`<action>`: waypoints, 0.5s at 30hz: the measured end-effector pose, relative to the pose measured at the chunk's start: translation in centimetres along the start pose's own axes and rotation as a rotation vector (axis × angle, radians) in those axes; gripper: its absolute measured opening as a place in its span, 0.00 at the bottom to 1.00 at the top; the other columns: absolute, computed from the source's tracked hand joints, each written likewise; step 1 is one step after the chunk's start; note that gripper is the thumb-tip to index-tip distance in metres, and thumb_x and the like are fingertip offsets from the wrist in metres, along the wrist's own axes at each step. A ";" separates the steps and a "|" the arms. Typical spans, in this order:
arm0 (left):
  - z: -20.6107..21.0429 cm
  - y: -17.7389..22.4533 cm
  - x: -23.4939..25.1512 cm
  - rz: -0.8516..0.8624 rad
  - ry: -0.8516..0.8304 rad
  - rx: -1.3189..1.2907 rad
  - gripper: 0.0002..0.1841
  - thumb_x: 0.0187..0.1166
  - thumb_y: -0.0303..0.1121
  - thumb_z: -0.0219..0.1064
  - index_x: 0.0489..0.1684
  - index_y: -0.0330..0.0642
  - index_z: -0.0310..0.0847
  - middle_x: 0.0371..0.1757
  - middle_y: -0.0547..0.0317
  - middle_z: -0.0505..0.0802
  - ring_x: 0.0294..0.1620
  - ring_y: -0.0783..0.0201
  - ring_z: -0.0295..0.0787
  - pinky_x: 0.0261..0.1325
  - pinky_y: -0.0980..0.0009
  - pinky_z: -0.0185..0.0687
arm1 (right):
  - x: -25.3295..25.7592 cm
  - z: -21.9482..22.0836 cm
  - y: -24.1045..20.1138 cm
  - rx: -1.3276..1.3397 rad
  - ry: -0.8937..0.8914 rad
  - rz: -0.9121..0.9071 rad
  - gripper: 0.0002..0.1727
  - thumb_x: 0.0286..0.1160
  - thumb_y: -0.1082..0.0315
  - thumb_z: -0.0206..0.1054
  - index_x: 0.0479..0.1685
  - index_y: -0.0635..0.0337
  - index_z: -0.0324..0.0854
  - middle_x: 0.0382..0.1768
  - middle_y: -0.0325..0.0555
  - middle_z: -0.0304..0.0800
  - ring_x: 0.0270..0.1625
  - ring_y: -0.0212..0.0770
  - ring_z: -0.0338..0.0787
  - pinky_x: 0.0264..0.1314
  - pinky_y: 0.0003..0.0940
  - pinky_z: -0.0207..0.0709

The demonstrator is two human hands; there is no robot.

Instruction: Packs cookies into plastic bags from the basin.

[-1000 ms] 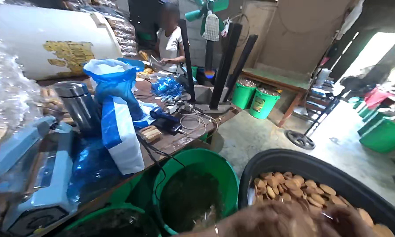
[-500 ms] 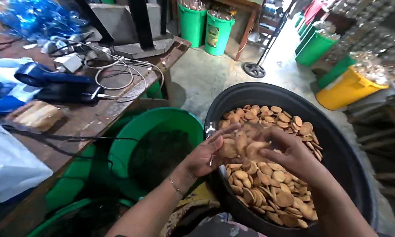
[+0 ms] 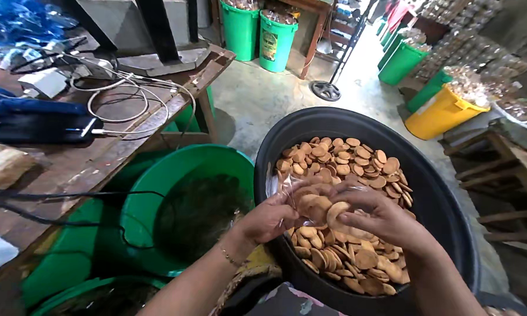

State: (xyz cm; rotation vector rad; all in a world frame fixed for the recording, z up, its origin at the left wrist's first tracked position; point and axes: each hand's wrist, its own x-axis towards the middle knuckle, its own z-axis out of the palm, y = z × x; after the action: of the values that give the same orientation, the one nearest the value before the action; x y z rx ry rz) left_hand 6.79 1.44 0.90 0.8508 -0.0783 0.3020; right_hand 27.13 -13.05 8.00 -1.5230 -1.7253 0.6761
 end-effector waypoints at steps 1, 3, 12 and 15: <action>0.2 0.0 0.0 -0.016 -0.007 0.015 0.37 0.69 0.15 0.51 0.85 0.50 0.60 0.72 0.64 0.85 0.66 0.62 0.88 0.68 0.60 0.87 | -0.1 -0.2 -0.4 -0.055 0.000 0.025 0.19 0.78 0.55 0.69 0.54 0.60 0.91 0.58 0.44 0.87 0.56 0.23 0.86 0.57 0.18 0.82; 0.1 -0.4 0.0 0.013 -0.040 -0.002 0.35 0.70 0.16 0.54 0.81 0.54 0.66 0.72 0.62 0.85 0.66 0.58 0.89 0.67 0.55 0.88 | -0.6 -0.3 -1.0 -0.136 0.099 0.038 0.19 0.78 0.53 0.69 0.54 0.57 0.91 0.57 0.44 0.86 0.51 0.21 0.86 0.52 0.16 0.83; 0.0 -1.4 0.8 0.179 -0.156 0.204 0.27 0.82 0.31 0.67 0.80 0.64 0.72 0.77 0.72 0.83 0.71 0.66 0.84 0.73 0.62 0.83 | -1.8 2.0 -0.1 -0.145 0.516 -0.002 0.20 0.85 0.52 0.62 0.48 0.58 0.93 0.64 0.46 0.85 0.69 0.27 0.81 0.72 0.24 0.77; 0.1 -1.6 1.1 0.179 -0.169 0.233 0.26 0.81 0.34 0.69 0.77 0.65 0.72 0.76 0.72 0.84 0.70 0.68 0.86 0.70 0.64 0.85 | -3.1 0.4 -0.6 -0.081 0.222 0.083 0.22 0.90 0.54 0.54 0.57 0.57 0.91 0.67 0.45 0.84 0.71 0.29 0.81 0.73 0.27 0.76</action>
State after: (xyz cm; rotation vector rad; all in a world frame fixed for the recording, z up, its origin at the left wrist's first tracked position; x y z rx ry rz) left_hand 8.28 0.60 -0.03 1.1023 -0.2823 0.4115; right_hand 26.59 -16.15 7.74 -1.6657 -1.5458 0.4628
